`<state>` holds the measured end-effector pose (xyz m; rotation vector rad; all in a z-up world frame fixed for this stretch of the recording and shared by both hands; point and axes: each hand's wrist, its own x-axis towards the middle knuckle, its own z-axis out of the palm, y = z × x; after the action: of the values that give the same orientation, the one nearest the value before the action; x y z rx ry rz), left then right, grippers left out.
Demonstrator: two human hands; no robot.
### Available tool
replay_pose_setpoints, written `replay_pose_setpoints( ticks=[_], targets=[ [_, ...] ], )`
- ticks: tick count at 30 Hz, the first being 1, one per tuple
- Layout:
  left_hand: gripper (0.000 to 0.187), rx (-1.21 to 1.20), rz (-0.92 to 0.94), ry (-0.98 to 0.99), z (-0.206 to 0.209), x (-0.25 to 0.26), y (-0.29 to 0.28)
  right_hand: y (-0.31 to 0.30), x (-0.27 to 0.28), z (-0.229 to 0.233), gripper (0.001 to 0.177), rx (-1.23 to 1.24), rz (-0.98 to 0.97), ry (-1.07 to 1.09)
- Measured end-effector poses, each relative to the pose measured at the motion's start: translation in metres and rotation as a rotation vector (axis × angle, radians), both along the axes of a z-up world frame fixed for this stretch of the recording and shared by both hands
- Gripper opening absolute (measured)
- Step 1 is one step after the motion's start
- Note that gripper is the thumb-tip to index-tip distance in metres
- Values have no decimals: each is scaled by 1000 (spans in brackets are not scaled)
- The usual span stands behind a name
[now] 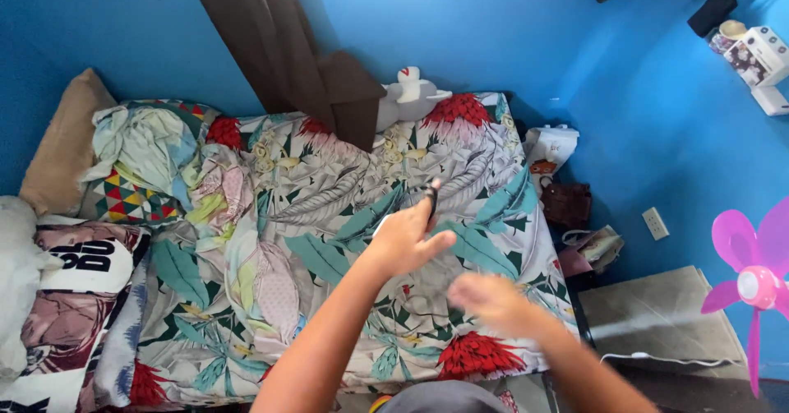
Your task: Assembling a small pink clip-on fan and tidying up the bed
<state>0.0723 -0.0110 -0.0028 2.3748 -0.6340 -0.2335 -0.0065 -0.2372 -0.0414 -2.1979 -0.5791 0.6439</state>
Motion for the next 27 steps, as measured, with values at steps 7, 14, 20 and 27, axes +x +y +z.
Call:
replay_pose_setpoints(
  ticks=[7, 14, 20, 27],
  targets=[
    [77, -227, -292, 245, 8, -70, -12, -51, 60, 30, 6, 381, -191, -449],
    [93, -1236, -387, 383, -50, -62, -29, 30, 30, -79, 37, 913, -235, 187],
    [73, -602, -92, -85, 8, -36, 36, 67, -35, -56, 16, 447, -208, 186],
    [52, -230, -189, 81, 0, -62, 56, -12, 6, 7, 11, 428, -251, -342]
  ],
)
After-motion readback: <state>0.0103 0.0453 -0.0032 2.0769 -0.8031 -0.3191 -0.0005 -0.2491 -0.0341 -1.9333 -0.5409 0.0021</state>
